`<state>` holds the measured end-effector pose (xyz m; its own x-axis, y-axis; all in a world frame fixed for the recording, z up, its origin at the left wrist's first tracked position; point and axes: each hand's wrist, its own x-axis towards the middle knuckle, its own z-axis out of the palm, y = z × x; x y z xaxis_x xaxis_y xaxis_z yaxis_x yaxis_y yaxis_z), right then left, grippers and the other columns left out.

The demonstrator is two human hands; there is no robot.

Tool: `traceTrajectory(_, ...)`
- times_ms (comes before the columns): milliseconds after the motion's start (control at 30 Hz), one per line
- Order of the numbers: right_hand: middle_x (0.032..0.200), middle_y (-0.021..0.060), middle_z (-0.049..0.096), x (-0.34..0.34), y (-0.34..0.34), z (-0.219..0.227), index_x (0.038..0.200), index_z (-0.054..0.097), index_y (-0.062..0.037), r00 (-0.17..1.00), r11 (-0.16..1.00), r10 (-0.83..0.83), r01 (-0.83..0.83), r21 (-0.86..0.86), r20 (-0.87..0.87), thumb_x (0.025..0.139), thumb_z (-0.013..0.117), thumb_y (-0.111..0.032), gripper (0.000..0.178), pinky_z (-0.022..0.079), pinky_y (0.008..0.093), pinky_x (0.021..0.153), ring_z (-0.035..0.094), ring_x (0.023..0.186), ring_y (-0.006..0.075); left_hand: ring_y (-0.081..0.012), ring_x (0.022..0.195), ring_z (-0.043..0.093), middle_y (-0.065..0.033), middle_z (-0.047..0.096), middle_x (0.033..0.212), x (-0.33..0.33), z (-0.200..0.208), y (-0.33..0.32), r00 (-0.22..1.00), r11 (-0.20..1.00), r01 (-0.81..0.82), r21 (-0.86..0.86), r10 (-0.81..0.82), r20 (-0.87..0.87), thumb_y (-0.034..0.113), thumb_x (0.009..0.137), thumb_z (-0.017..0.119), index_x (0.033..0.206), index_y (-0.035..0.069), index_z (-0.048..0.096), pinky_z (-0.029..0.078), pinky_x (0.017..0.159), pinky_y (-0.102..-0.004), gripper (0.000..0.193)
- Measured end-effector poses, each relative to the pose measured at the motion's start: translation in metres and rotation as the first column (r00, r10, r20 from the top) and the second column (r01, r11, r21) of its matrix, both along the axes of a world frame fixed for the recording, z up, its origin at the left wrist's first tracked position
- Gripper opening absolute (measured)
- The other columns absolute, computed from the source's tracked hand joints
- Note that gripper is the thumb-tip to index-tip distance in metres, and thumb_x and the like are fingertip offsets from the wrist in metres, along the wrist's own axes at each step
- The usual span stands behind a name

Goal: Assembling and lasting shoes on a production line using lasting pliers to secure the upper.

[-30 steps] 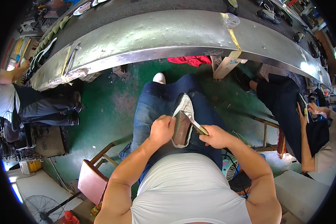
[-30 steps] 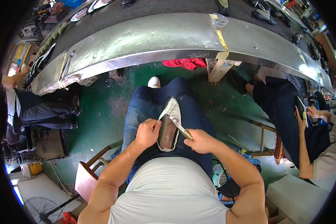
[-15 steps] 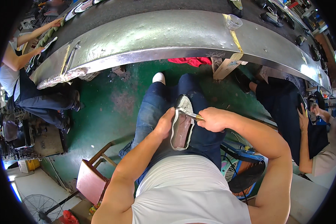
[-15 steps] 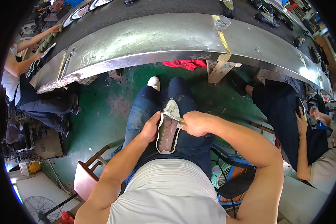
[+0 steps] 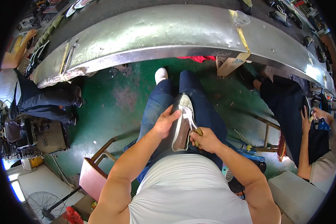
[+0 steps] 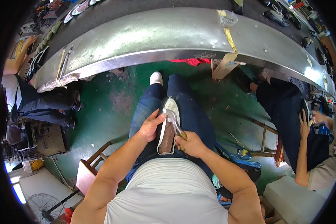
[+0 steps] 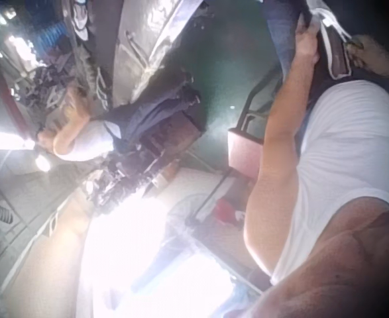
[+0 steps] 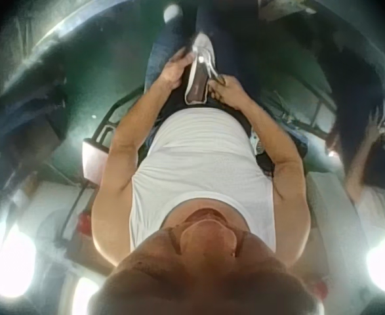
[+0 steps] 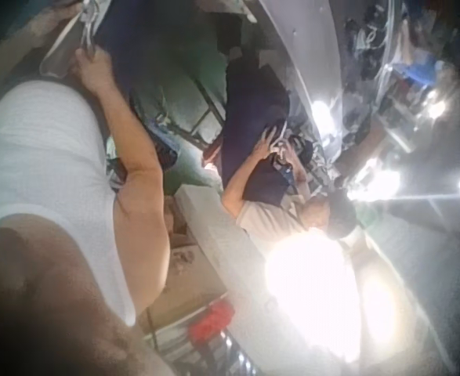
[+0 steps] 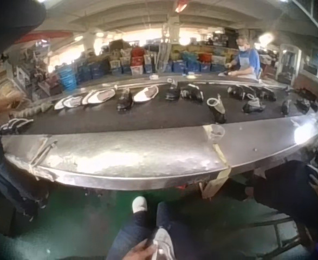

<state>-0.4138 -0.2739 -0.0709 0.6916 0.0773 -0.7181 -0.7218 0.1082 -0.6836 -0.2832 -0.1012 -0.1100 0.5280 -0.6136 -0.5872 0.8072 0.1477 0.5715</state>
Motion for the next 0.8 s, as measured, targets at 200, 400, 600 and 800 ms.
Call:
traceTrajectory(200,0.080,0.0072,0.063,-0.012,-0.032,-0.006,0.103,0.061,0.0010,0.989,0.914,-0.074,0.118,0.389,-0.127,0.100,0.060,-0.021,0.022,0.036,0.0192,0.045,0.059,0.066,0.0108,-0.0194,0.106,0.063,-0.0094,0.066,0.118,0.001,0.012,-0.012,0.994,0.982,0.051,0.180,-0.067,0.087,0.020,0.089,0.071,0.133,0.002,0.054,0.049,0.096,-0.0344,0.050)
traceTrajectory(400,0.095,0.0115,0.068,0.013,-0.091,0.033,0.111,0.060,0.0037,0.955,0.958,0.278,-0.269,0.096,-0.099,0.101,0.057,-0.027,0.032,0.051,0.0235,0.048,0.067,0.073,0.0133,-0.0229,0.105,0.064,-0.0148,0.066,0.116,0.002,0.015,-0.023,0.969,0.918,0.061,0.392,-0.150,0.199,0.020,0.089,0.067,0.132,-0.004,0.051,0.050,0.094,-0.0355,0.052)
traceTrajectory(600,0.075,0.0174,0.067,0.049,-0.059,0.050,0.092,0.060,0.0028,0.827,0.797,0.459,-0.222,-0.562,0.324,0.104,0.046,-0.038,0.045,0.051,0.0432,0.066,0.067,0.072,0.0331,-0.0246,0.104,0.063,-0.0166,0.065,0.116,0.002,0.025,-0.026,0.948,0.891,0.127,0.437,-0.239,0.212,0.023,0.089,0.067,0.130,-0.005,0.051,0.051,0.092,-0.0370,0.052)
traceTrajectory(800,0.076,0.0226,0.066,0.058,-0.062,0.052,0.087,0.061,0.0030,0.795,0.766,0.525,-0.285,-0.577,0.304,0.104,0.045,-0.036,0.046,0.051,0.0466,0.071,0.065,0.077,0.0429,-0.0260,0.105,0.062,-0.0197,0.063,0.115,0.001,0.032,-0.025,0.890,0.825,0.170,0.538,-0.364,0.276,0.025,0.084,0.070,0.127,-0.007,0.051,0.051,0.092,-0.0363,0.056)
